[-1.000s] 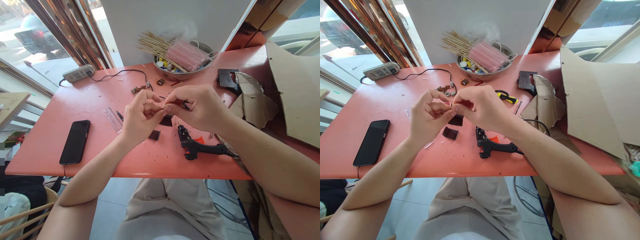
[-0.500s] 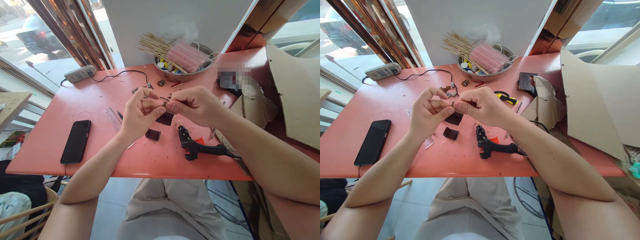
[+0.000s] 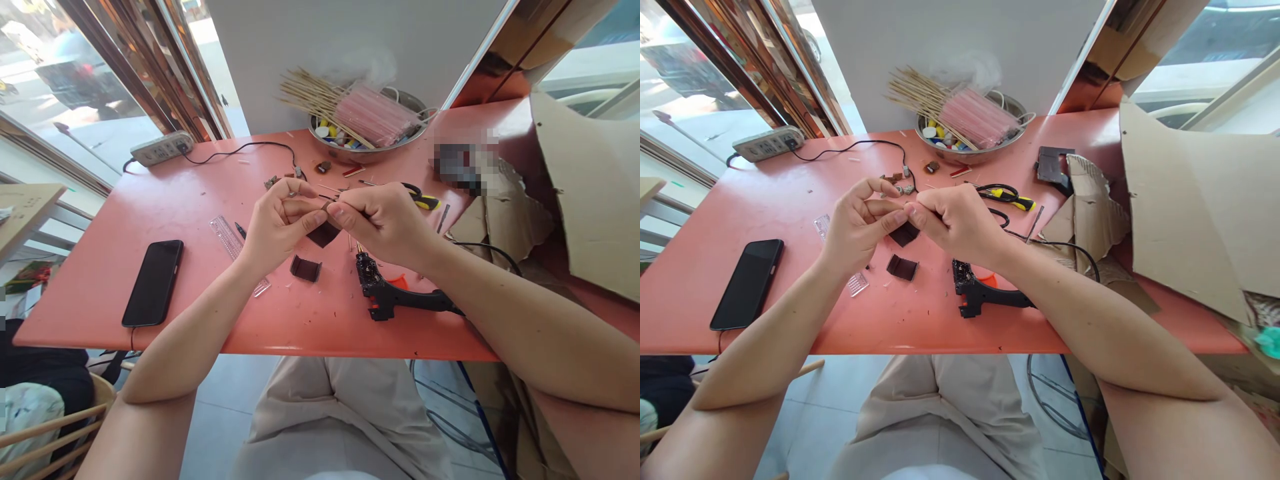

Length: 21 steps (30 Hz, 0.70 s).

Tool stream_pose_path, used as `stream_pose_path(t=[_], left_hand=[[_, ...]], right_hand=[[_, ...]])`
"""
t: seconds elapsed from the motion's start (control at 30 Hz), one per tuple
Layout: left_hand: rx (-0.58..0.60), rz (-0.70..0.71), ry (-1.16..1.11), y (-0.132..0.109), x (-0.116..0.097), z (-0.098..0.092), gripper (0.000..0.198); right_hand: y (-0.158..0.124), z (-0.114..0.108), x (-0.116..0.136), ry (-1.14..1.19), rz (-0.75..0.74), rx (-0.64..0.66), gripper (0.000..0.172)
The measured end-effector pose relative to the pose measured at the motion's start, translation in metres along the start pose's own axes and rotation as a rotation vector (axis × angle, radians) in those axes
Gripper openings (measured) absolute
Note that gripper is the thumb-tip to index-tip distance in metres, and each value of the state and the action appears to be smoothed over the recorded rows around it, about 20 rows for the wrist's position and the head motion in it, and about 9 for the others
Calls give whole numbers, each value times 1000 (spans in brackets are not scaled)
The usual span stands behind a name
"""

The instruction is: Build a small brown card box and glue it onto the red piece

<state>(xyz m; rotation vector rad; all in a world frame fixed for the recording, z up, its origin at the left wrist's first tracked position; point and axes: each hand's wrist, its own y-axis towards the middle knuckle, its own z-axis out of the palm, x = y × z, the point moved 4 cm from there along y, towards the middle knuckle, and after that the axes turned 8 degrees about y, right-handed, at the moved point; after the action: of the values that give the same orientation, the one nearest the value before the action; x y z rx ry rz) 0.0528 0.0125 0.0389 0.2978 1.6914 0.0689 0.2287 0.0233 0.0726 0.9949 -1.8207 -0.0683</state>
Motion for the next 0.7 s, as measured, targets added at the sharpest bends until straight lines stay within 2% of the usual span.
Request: stream_pose_path(t=[0.13,0.27,0.43,0.57,0.7], left_hand=[[53,-100,-150,4,5,0,58],[122,-188,-280,5,11,4,62],[97,-151,-272,3,15,6,56],[72,-45,-131,3,10,5,52],[164,-74,-38,2,4,8,64]], right_hand=[[3,-3,-10,194,6,83,68],[6,-7,-17,307,10,41,62],[2,-6,-10,160,16,-64,46],[-5,-7,3,-8,-11,-135,28],[-9,-5,9,-112,-25,-142,18]])
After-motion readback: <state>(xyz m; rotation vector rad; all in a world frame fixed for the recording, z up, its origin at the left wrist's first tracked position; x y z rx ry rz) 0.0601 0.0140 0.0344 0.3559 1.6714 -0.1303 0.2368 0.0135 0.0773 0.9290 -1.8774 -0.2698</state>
